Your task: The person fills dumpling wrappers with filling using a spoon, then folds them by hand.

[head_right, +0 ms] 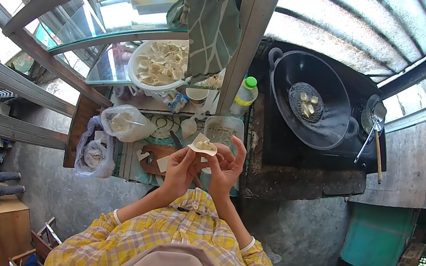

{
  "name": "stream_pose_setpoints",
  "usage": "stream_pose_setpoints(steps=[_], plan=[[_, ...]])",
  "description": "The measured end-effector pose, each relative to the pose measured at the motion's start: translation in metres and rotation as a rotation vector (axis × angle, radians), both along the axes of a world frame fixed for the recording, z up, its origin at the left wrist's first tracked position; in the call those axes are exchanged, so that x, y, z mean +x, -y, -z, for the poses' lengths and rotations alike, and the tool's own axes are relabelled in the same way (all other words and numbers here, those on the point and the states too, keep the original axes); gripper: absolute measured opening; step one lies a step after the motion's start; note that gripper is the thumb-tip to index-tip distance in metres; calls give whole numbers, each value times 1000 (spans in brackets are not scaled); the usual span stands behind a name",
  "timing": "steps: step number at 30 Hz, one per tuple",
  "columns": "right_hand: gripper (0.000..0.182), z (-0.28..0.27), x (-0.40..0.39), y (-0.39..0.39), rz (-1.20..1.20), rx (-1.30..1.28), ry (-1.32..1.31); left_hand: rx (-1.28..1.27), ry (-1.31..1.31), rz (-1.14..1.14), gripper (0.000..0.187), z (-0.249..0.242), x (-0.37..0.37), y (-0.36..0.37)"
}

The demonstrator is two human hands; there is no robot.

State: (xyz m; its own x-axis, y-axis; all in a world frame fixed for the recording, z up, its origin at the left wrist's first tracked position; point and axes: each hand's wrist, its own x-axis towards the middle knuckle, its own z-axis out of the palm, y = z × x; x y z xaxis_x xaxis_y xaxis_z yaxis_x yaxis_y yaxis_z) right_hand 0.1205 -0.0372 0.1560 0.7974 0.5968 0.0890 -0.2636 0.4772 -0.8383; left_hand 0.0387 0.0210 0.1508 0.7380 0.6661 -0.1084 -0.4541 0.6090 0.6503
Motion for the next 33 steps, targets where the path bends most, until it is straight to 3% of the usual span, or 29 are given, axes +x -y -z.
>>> stream_pose_setpoints(steps=[13, 24, 33], plan=[[66, -4, 4, -4, 36, -28, 407, 8, -81, -138, 24, -18, -2, -3], [65, -23, -5, 0, 91, 45, 261, 439, -137, -299, 22, -34, -5, 2], [64, -34, -8, 5, 138, 76, 423, 797, -138, -380, 26, -45, -13, -2]])
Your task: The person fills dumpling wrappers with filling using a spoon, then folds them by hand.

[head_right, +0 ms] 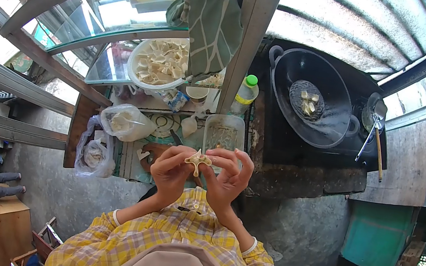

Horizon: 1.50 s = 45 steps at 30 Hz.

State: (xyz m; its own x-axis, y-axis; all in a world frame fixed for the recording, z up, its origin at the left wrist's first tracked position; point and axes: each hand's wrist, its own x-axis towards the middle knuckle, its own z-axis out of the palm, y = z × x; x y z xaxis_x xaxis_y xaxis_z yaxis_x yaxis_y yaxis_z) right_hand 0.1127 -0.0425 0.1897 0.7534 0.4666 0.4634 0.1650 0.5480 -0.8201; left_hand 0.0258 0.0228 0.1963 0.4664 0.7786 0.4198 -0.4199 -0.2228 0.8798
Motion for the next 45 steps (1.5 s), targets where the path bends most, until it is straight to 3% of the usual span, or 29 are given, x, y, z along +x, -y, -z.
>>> stream_pose_setpoints(steps=[4, 9, 22, 33, 40, 42, 45], plan=[[60, -3, 2, 4, 6, -6, 93, 130, 41, -6, 27, -7, 2, -3], [61, -9, 11, 6, 15, -67, 214, 115, 42, 16, 27, -9, 4, -6], [57, -16, 19, 26, 74, -63, 205, 309, -18, 49, 24, -20, 15, -1], [53, -20, 49, 53, 69, -180, 116, 291, -80, 135, 25, -13, 48, 12], [51, -20, 138, 61, 217, -438, 148, -222, -252, 329, 30, -5, 73, 18], [45, -25, 191, 56, 401, -666, 435, -177, -285, 310, 29, 2, 70, 12], [40, -8, 272, 36, 421, -799, 433, -187, -294, 258, 27, 10, 61, 8]])
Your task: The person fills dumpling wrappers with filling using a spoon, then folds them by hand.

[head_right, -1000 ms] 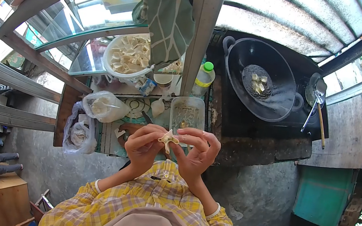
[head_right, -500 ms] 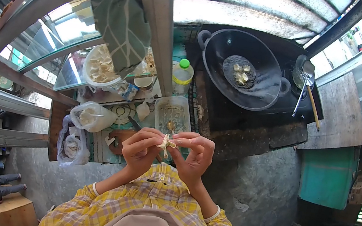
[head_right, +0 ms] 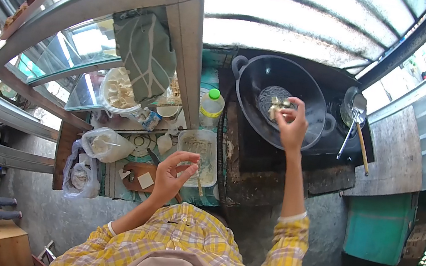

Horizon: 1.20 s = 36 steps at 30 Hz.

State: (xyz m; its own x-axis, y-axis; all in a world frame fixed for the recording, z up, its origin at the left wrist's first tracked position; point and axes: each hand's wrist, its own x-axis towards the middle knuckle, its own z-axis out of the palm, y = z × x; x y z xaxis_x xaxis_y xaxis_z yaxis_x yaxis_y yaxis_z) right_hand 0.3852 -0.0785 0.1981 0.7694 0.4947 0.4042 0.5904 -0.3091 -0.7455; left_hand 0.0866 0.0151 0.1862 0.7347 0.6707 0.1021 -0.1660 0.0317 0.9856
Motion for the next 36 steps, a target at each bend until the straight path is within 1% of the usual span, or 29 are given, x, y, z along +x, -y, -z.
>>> stream_pose_setpoints(steps=[4, 8, 11, 12, 13, 14, 15, 17, 18, 19, 21, 23, 25, 27, 28, 29, 30, 31, 33, 34, 36], plan=[[40, 57, 105, -28, 92, -183, 45, -28, -9, -97, 23, 12, -13, 2], [41, 75, 153, -53, 233, -316, 62, -129, -47, -205, 20, 17, -23, 4], [42, 88, 174, -61, 259, -310, 35, -81, -74, -254, 19, 31, -31, 1], [39, 83, 174, -61, 270, -293, 45, -64, -81, -273, 19, 34, -33, 0], [32, 76, 171, -59, 210, -199, 103, -49, -90, -287, 19, 37, -36, -1], [30, 70, 167, -54, 149, -104, 109, -35, -98, -299, 18, 40, -38, -2], [28, 49, 152, -52, 87, -8, 118, -24, -105, -315, 17, 43, -40, -4], [23, -5, 86, -33, -21, 79, 21, -6, -119, -352, 16, 51, -44, -8], [20, -27, 51, -19, -123, 126, -90, 39, -142, -370, 16, 55, -45, -10], [18, -42, 17, -5, -225, 174, -202, 85, -167, -388, 16, 61, -47, -14], [16, -48, -42, 24, -342, 127, -372, 204, -246, -410, 16, 77, -54, -23], [14, -26, -91, 39, -352, 3, -566, 350, -349, -416, 17, 98, -66, -37], [18, 25, -132, 44, -341, -141, -700, 379, -444, -413, 17, 123, -82, -51], [32, 82, -165, 57, -298, -361, -488, 369, -515, -411, 18, 152, -100, -66], [41, 103, -177, 61, -283, -386, -450, 480, -596, -365, 22, 170, -112, -74], [51, 118, -186, 64, -269, -412, -414, 542, -679, -334, 25, 175, -123, -75], [67, 122, -192, 63, -292, -465, -543, 607, -760, -301, 29, 178, -131, -76], [71, 126, -198, 61, -318, -464, -636, 672, -839, -265, 32, 181, -138, -76], [78, 132, -211, 53, -363, -458, -818, 673, -993, -151, 39, 186, -147, -72], [73, 134, -214, 48, -412, -475, -757, 673, -1067, -95, 43, 189, -150, -69], [58, 149, -212, 38, -470, -475, -703, 638, -1004, -125, 45, 200, -155, -67]])
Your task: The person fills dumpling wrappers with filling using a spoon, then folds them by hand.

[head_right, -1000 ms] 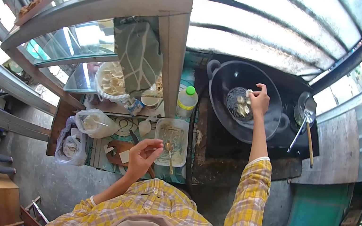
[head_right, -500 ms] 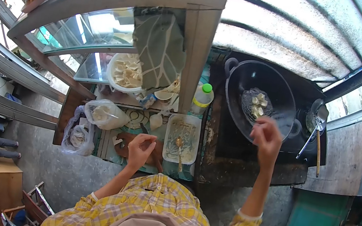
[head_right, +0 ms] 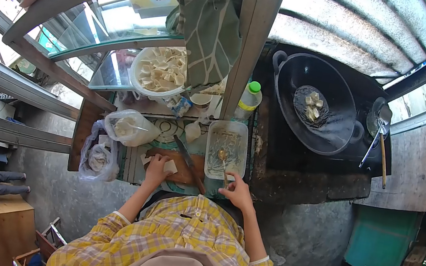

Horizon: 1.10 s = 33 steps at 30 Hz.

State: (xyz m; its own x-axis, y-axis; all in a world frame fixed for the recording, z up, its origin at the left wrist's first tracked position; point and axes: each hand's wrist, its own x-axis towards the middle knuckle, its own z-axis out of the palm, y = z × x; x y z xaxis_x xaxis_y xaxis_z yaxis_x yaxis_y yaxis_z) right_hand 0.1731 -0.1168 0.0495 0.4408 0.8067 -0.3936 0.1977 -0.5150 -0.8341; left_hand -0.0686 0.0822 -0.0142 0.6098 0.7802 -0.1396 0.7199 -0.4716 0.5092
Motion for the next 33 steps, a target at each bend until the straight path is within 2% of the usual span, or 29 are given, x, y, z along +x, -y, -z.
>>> stream_pose_setpoints(steps=[1, 2, 5, 6, 9, 15, 19, 22, 25, 28, 30, 33], plan=[[50, 4, 1, -5, -35, 16, 16, -10, 35, -14, 46, 5, -2, 0], [34, 7, 4, -10, 47, 9, 5, 1, 23, -2, 46, 10, -5, 0], [24, 21, 7, -32, 349, 195, -93, 15, -1, 16, 44, 13, -7, 1], [19, 18, 8, -38, 366, 235, -42, 7, -1, 12, 43, 12, -6, 1], [18, 4, 12, -49, 312, 264, 173, 15, 5, 5, 39, 14, -8, 0], [21, -2, 17, -51, 233, 202, 356, 83, -13, -22, 30, 16, -9, 2], [20, -6, 18, -47, 155, 276, 504, 145, -55, -77, 20, 22, -11, 3], [18, -22, 18, -41, 99, 270, 541, 185, 21, -68, 14, 23, -12, 3], [17, -30, 21, -34, 40, 276, 603, 142, 209, -44, 11, 0, -1, 4], [16, -30, 22, -26, -18, 289, 695, 179, 537, 74, 10, -45, 39, -5], [16, -31, 22, -27, -62, 292, 770, 149, 697, 38, 10, -52, 69, -6], [14, -30, 19, -29, -73, 214, 865, -65, 847, -141, 11, -52, 113, 8]])
